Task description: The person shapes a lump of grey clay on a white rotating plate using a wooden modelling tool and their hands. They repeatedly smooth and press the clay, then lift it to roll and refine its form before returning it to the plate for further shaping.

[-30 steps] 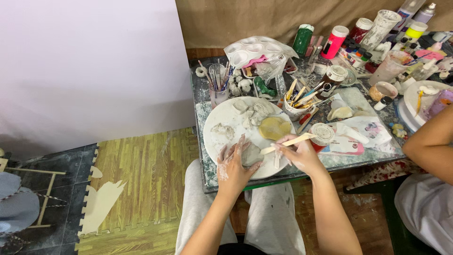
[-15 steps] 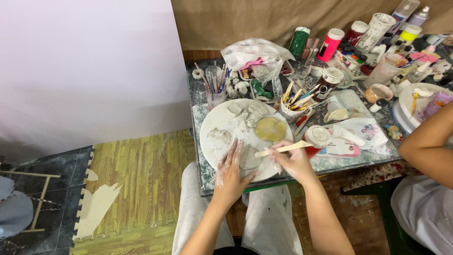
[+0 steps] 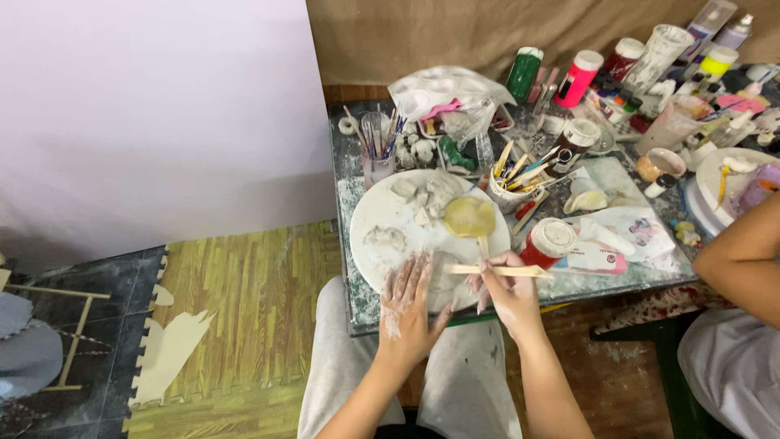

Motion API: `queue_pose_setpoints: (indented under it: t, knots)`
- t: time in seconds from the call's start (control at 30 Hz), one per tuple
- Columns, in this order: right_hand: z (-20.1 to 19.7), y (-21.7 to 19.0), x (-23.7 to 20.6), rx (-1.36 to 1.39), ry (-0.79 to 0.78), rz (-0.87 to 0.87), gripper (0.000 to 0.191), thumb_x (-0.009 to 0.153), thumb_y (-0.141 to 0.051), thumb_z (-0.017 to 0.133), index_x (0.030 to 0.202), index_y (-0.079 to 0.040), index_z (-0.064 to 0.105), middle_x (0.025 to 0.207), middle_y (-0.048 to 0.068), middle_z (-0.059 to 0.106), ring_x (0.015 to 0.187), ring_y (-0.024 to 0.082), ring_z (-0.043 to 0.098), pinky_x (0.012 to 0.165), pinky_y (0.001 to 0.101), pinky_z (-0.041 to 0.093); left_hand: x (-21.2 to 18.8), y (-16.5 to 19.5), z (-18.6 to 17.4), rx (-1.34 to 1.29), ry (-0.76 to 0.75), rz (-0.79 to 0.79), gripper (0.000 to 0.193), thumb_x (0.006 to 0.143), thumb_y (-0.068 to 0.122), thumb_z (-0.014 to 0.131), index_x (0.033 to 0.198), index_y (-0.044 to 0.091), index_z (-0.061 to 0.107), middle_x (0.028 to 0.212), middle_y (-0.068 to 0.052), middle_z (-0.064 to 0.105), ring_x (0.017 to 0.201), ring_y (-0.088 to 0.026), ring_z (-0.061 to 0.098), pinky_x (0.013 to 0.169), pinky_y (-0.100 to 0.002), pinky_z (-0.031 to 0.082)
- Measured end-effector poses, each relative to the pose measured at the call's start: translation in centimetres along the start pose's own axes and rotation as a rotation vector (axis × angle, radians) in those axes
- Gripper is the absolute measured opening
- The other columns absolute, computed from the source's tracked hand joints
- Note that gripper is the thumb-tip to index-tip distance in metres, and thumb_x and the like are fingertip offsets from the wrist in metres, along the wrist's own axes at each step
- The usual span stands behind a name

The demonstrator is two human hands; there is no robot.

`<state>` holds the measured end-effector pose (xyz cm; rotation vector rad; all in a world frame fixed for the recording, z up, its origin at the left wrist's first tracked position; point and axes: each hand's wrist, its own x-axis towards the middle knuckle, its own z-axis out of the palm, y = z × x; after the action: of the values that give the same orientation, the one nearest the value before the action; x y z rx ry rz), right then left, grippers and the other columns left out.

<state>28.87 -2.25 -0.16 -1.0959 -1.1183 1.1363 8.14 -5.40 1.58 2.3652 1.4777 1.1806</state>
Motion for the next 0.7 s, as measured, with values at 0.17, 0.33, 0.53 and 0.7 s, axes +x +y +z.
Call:
queue_pose_setpoints:
  t: [0.17,0.33,0.53,0.7]
  knots:
    - [0.5,1.0,-1.7,-0.025,0.034,-0.012,0.007,0.097,-0.002,0.064,0.095,0.001,0.058,0.084,0.012,0.072,0.066,0.011,0.064,0.047,0.0249,0.052,-0.3,0.6,0.2,-0.164,-0.064,-0.092,0.088,0.087,0.034,0.073,0.156,-0.003,0.032,0.152,-0.022,0.047,0.143,-0.035,0.043,0.123,-0.053,0.024]
    - [2.6,1.6,-3.7,0.034,0.104,-0.215,0.012,0.096,-0.001,0.066,0.09,-0.001,0.056,0.082,0.01,0.072,0.065,0.011,0.066,0.051,0.024,0.053,-0.6,0.8,0.3,-0.265,-0.014,-0.059,0.091,0.086,0.021,0.069,0.156,-0.013,0.021,0.157,-0.033,0.037,0.15,-0.043,0.032,0.124,-0.053,0.021]
    - [4.3,-0.5,-5.2,-0.671,0.121,-0.54,0.018,0.086,0.001,0.077,0.084,0.0,0.059,0.078,0.01,0.069,0.065,0.017,0.067,0.059,0.0286,0.053,-1.0,1.2,0.2,-0.361,-0.071,-0.11,0.09,0.08,0.008,0.057,0.158,-0.013,0.016,0.163,-0.032,0.03,0.157,-0.042,0.022,0.128,-0.05,0.011]
    - [4.3,-2.0,-6.0,-0.674,0.095,-0.697,0.021,0.083,0.007,0.076,0.086,0.0,0.057,0.086,0.012,0.068,0.073,0.023,0.068,0.061,0.0302,0.055,-1.1,1.6,0.1,-0.396,-0.114,-0.138,0.09,0.079,0.01,0.055,0.156,-0.014,0.014,0.164,-0.031,0.025,0.157,-0.039,0.019,0.128,-0.048,0.008]
